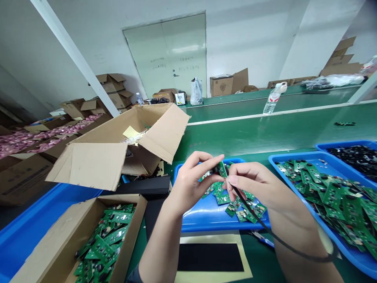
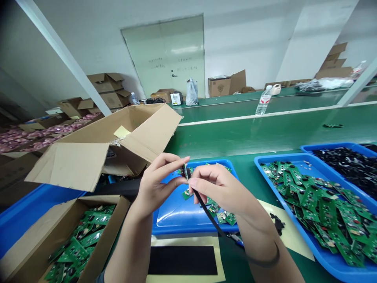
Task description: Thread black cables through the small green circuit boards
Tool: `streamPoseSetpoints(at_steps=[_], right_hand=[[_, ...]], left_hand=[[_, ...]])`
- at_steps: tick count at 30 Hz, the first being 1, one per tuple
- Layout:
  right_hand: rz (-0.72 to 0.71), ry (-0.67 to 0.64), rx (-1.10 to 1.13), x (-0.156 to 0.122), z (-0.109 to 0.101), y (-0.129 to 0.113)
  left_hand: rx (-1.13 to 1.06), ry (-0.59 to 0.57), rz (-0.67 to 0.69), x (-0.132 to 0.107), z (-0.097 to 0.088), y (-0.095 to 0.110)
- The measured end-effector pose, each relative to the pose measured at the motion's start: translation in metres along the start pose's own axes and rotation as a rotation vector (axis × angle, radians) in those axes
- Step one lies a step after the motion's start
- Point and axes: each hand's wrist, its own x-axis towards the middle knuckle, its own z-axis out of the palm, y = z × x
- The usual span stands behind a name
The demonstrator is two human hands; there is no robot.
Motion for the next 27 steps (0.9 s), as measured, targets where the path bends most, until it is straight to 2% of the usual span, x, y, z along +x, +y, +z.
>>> streamPoseSetpoints(at_steps=[5,9,15,19,21,24,27], right_hand=[[0.089,-0.113,0.072,0.004,-0.005,0.005],[0.077,-0.074,0.074,0.004,-0.006,0.003],[-0.046,0.182,-0.172,-0.003,0.000,-0.002],[-0.179,0.419,-0.402,-0.007,0.007,0.004],[-0.195,0.512,-0.492,-0.008,0.006,0.008],[-0.201,0.565,-0.561,-0.009,-0.003,0.011],[-0.351,0.621,-0.603,-0.010,-0.010,0.010]], left_hand=[[-0.160,-0.075,-0.064,0.000,-0.004,0.000],[-0.279,-0.111,-0.138,0.000,-0.005,0.003],[-0.499,-0.129,-0.289,0.000,-0.002,0.009],[-0.588,-0.096,-0.395,0.001,0.004,0.011],[-0.612,-0.078,-0.423,0.001,0.006,0.013],[-0.648,-0.048,-0.444,0.002,0.004,0.016],[-0.652,0.019,-0.460,0.003,0.003,0.019]])
